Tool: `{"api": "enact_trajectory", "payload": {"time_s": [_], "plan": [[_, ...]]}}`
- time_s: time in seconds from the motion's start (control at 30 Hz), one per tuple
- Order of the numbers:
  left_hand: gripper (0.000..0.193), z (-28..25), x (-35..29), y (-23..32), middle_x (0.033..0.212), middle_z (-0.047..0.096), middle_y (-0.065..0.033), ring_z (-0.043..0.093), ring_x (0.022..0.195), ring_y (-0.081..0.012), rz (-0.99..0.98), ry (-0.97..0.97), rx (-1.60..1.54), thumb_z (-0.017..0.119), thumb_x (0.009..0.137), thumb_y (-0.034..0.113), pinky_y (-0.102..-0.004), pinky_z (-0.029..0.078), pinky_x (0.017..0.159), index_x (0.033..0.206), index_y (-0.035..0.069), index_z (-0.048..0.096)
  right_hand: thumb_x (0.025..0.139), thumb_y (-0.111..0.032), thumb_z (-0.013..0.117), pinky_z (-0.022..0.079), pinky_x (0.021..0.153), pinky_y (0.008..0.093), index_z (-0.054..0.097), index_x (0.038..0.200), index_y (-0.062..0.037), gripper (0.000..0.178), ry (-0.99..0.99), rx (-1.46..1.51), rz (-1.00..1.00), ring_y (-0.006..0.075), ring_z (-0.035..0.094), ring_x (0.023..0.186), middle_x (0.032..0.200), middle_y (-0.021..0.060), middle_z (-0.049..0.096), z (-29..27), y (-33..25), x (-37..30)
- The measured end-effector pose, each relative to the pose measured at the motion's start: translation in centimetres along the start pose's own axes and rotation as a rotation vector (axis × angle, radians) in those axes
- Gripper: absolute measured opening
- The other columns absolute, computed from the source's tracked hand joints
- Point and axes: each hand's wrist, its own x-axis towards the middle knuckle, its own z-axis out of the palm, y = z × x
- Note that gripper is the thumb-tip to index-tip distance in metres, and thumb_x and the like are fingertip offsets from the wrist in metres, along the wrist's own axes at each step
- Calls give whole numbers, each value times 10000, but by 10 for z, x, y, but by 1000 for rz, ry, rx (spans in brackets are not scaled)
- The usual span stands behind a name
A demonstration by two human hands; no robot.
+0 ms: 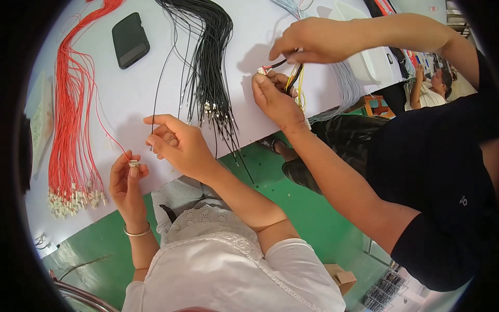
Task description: The worker is manually inserting electrical wires into white plastic connector housings to assemble wire harnesses.
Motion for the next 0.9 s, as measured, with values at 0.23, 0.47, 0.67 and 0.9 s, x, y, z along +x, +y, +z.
{"api": "enact_trajectory", "payload": {"time_s": [0.23,0.47,0.67,0.9], "plan": [[303,-2,1,0,1097,665,-130,666,885,-146,-11,5,9,590,962,34,-286,560,803,1254,-42,565,962,-48,600,508,660,219,532,1297,35,351,-33,47,7,71,611,733,896,73,674,2,3,2],[268,-5,2,-3,1087,668,-120,677,911,-173,-12,-29,7,595,961,26,-302,562,833,1220,-42,588,940,-24,621,518,725,240,504,1335,37,417,-77,36,55,97,626,804,984,99,689,-5,2,3],[259,0,15,13,1088,667,-131,676,916,-168,-67,-34,-62,592,965,36,-312,578,821,1213,-39,588,948,-42,606,546,743,253,492,1359,6,429,-99,133,41,110,644,836,1036,107,695,-2,-3,7],[286,-8,2,12,1080,665,-130,677,922,-170,-76,-30,-94,596,966,50,-308,577,837,1237,-39,576,963,-84,607,560,682,231,487,1364,-5,426,-53,138,130,124,680,838,1052,110,695,11,-14,8]]}}
